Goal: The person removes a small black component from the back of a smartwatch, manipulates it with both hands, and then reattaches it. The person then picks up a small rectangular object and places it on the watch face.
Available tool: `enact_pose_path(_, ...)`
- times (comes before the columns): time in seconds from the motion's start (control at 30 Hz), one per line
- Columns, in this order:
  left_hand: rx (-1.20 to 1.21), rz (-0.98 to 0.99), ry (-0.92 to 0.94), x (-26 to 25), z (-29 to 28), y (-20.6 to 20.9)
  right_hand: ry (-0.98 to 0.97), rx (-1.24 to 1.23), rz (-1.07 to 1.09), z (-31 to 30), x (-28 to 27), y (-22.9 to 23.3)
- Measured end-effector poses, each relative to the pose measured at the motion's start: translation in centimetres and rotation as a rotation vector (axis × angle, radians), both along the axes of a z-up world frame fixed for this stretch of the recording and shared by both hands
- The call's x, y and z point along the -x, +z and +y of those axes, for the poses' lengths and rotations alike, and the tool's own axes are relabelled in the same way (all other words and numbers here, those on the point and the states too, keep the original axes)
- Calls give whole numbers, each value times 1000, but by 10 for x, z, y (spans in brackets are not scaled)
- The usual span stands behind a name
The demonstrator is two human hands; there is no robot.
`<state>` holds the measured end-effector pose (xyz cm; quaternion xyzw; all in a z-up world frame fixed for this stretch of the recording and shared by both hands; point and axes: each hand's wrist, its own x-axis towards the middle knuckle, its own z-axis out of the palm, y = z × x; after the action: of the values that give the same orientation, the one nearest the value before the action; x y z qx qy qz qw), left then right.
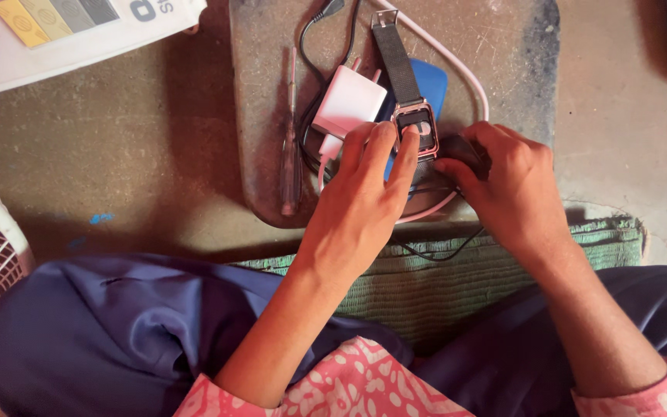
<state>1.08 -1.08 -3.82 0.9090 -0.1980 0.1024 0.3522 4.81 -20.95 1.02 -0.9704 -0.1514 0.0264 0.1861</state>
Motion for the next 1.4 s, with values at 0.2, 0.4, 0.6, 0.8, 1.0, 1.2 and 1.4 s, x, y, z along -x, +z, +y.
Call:
enact_pose_path(0.2,14,-2,-3,0,0,1,-143,-1,82,3,1,4)
enact_pose_path(0.4,17,3,-1,1,-1,1,-115,-138,5,9,2,18)
enact_pose_path(0.6,25,-2,-7,1,0,2,-181,-318,62,8,1,19)
enact_pose_path(0.8,55,-11,6,3,-1,-2,-271,-768,225,-4,1,6)
enact_pose_path(1.0,167,-118,49,-1,2,7,-469,-918,440,-9,-1,4)
enact_pose_path(1.2,684,99,216,9,-8,25,-210,-995,324,-5,6,-1)
enact_pose_path(1.4,1437,712,88,9,-15,16,34,-914,205,2,13,1)
